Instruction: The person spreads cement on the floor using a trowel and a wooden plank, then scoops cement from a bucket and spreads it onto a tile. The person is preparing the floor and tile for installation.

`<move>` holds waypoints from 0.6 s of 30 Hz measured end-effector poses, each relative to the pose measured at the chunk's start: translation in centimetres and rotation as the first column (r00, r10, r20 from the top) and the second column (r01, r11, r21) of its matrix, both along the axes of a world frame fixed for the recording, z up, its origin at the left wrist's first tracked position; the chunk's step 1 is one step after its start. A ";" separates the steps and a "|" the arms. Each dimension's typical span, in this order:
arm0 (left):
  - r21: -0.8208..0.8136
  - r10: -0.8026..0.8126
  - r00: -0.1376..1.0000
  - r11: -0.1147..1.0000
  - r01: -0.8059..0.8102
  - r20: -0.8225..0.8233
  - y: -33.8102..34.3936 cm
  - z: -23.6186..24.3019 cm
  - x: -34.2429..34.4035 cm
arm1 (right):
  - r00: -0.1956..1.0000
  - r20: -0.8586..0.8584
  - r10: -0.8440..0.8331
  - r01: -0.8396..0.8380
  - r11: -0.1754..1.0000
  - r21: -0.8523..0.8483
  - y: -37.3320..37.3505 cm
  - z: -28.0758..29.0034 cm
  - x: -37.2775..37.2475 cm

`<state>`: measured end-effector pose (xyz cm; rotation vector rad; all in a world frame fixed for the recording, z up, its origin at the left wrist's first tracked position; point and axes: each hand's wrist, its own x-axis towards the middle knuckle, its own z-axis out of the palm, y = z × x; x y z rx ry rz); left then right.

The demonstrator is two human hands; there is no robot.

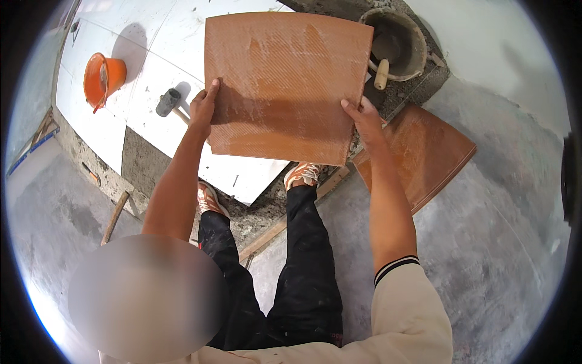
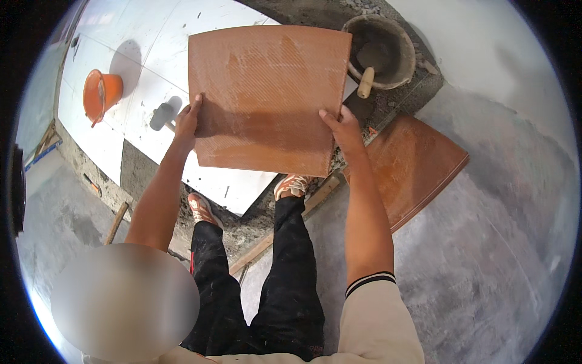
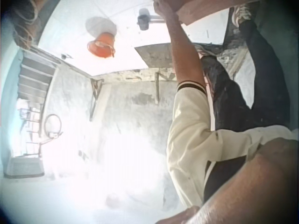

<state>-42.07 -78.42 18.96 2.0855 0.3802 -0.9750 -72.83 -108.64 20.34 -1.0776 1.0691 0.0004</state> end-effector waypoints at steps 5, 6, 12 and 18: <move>0.074 -0.138 0.990 0.988 0.135 0.041 -0.2 0.7 0.5 | 0.868 -0.199 -0.455 0.455 0.889 -0.049 -2.8 -0.6 -0.5; 0.107 -0.159 0.983 0.983 0.149 0.088 -0.7 0.9 0.6 | 0.784 -0.216 -0.582 0.563 0.813 -0.146 -3.9 -1.1 -0.1; 0.237 -0.290 0.671 0.956 0.171 0.682 -7.5 4.5 -4.1 | 0.879 -0.186 -0.439 0.450 0.893 0.022 -10.9 -4.8 1.5; -0.504 -0.578 0.784 0.619 0.602 0.227 -18.4 9.3 -20.5 | 0.885 0.029 -0.464 0.452 0.874 0.181 -14.9 -2.2 -2.3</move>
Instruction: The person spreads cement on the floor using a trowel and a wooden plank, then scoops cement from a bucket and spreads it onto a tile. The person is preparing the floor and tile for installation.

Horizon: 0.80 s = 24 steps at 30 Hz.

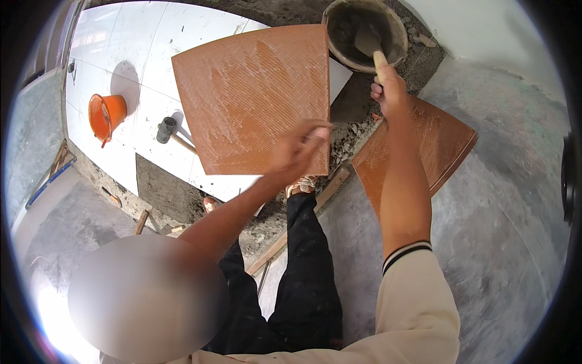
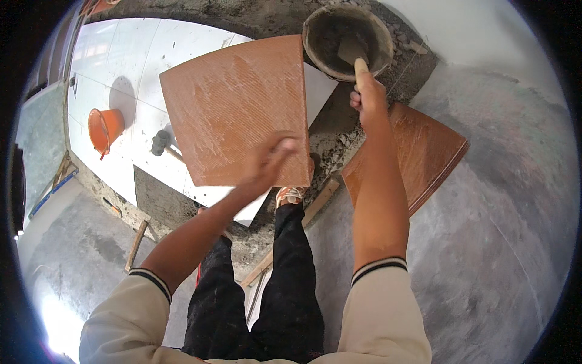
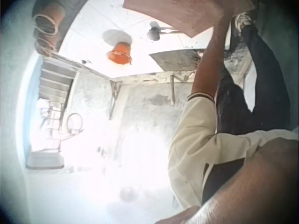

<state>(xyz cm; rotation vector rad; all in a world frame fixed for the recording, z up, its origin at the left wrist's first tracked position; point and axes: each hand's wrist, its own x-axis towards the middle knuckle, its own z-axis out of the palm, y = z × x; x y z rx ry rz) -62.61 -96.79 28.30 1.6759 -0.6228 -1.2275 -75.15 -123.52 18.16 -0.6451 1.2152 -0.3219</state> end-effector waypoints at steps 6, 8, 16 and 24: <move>0.505 0.572 0.514 0.816 -0.282 -0.639 -13.0 -6.3 -6.3 | 0.987 0.069 -0.142 0.147 0.987 -0.064 3.1 8.1 -8.2; 0.520 0.618 0.527 0.782 -0.342 -0.583 -16.5 -9.9 -6.2 | 0.987 0.077 -0.143 0.148 0.987 -0.059 4.6 10.1 -10.9; 0.479 0.728 0.327 0.658 -0.581 -0.603 -25.1 -19.0 -3.4 | 0.896 0.056 -0.441 0.442 0.897 -0.021 12.2 15.2 -15.6; 0.194 0.558 0.608 0.806 -0.559 -0.564 -29.7 -11.1 -1.3 | 0.908 -0.281 -0.311 0.314 0.949 -0.033 14.3 22.4 -15.8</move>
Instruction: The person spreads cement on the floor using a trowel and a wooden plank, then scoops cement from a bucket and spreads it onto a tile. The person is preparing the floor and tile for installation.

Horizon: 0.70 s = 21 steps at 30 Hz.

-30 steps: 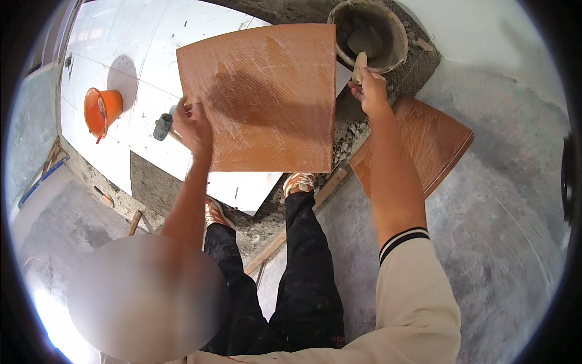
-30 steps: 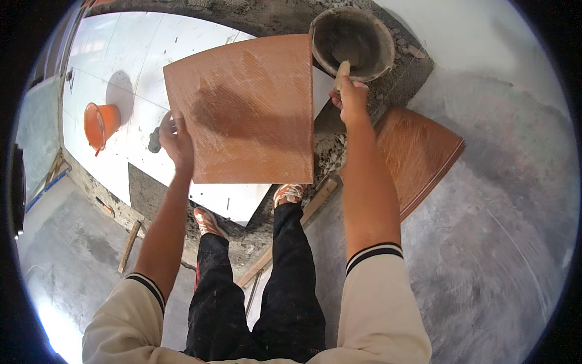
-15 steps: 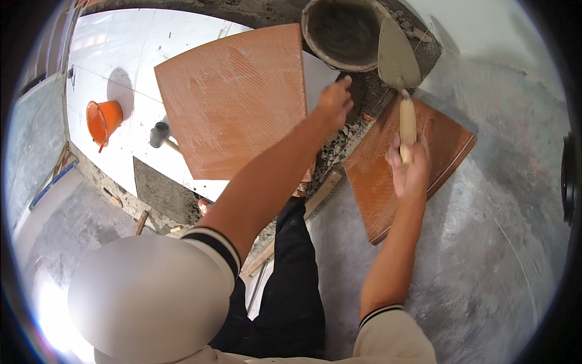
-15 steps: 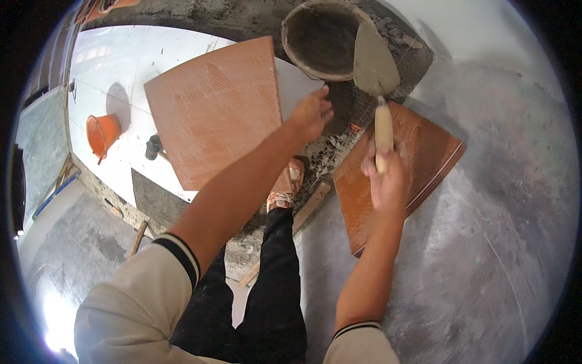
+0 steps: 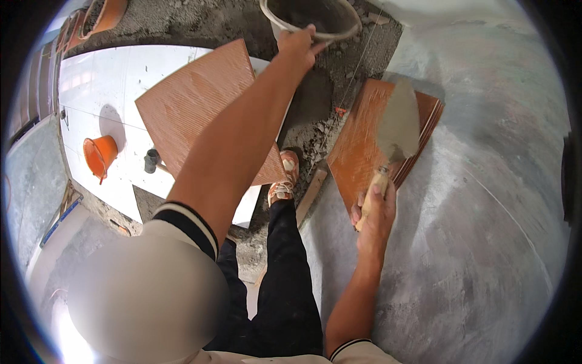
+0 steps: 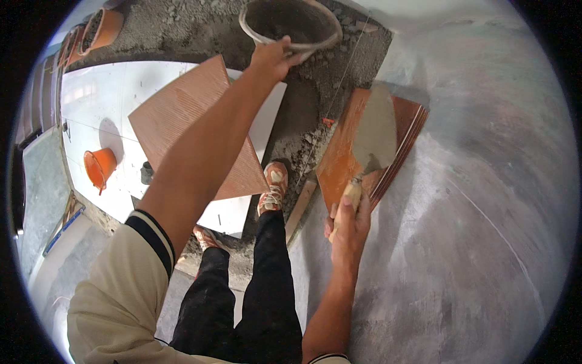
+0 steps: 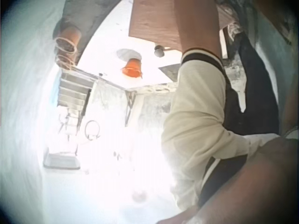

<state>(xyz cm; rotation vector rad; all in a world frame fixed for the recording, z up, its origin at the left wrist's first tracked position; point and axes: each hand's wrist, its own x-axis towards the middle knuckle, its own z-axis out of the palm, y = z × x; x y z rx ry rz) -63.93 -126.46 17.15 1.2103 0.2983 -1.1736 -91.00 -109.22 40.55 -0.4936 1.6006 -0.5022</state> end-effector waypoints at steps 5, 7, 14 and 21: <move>-0.080 -0.238 0.968 0.966 0.245 0.082 6.4 13.0 -0.1 | 0.936 -0.262 0.234 -0.290 0.936 -0.200 -1.5 9.3 1.6; -0.166 -0.295 0.949 0.936 0.310 0.112 10.2 19.4 0.6 | 0.853 -0.333 0.403 -0.487 0.844 -0.227 -2.7 14.2 1.6; -0.206 -0.449 0.775 0.791 0.576 0.445 27.6 41.7 4.3 | 0.290 -0.864 0.412 -0.928 0.343 -0.148 -0.5 29.0 8.2; -0.150 -0.418 0.746 0.815 0.560 0.519 46.0 55.1 10.7 | -0.052 -0.995 0.084 -0.971 -0.236 0.031 18.6 41.5 18.5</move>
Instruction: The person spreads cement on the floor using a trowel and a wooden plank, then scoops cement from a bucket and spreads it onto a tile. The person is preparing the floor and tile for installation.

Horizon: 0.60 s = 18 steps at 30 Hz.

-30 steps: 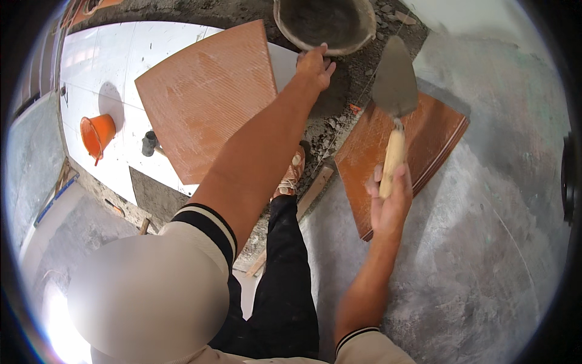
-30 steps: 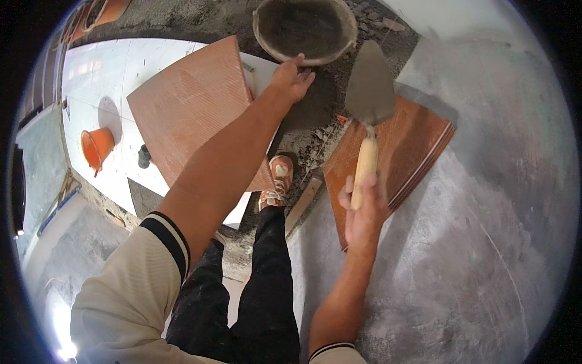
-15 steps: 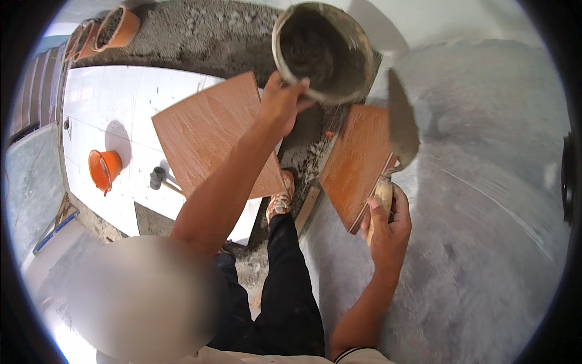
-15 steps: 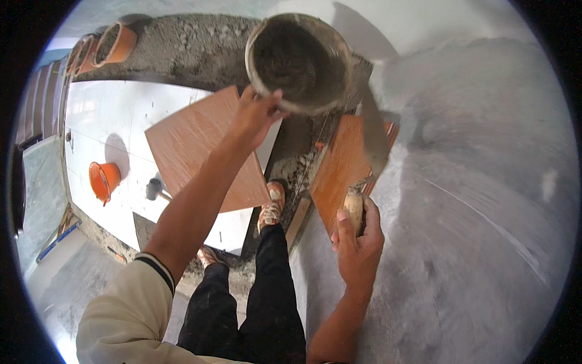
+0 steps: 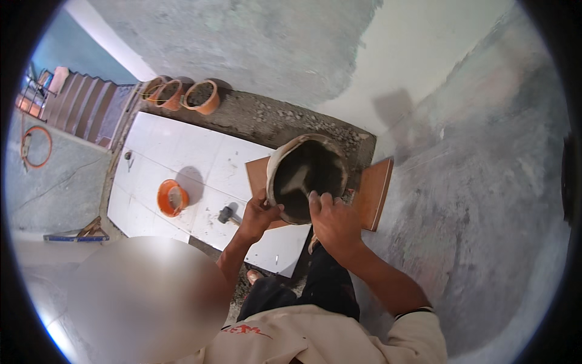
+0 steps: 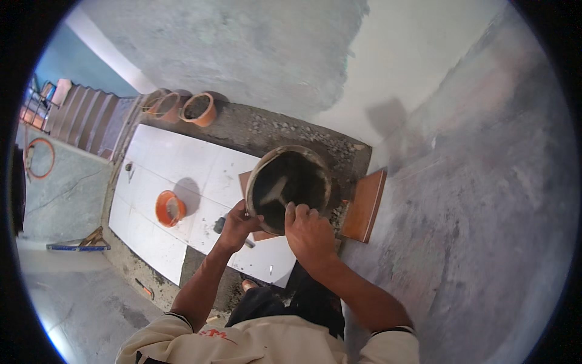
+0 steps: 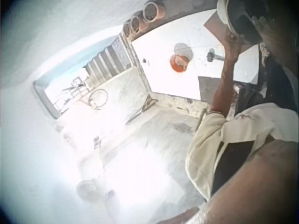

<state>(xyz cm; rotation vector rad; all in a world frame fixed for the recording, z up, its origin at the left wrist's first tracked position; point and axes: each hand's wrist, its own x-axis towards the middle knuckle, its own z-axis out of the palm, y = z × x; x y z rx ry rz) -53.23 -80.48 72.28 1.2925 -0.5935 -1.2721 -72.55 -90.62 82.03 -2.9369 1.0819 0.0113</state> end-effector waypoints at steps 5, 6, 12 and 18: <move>0.011 0.120 0.993 0.993 -0.120 0.018 12.5 6.1 2.3 | 0.936 0.023 0.352 -0.339 0.915 -0.219 4.7 7.4 1.7; -0.028 0.139 0.989 0.990 -0.138 0.051 14.8 7.0 2.3 | 0.926 0.047 0.373 -0.351 0.903 -0.247 4.8 8.5 2.4; -0.197 0.373 0.927 0.906 -0.375 -0.048 22.3 10.3 2.2 | 0.974 0.200 0.108 -0.164 0.944 0.285 10.9 10.9 3.8; -0.238 0.470 0.874 0.841 -0.486 -0.125 24.3 11.6 1.2 | 0.987 0.157 0.019 -0.091 0.881 0.465 17.6 9.8 1.5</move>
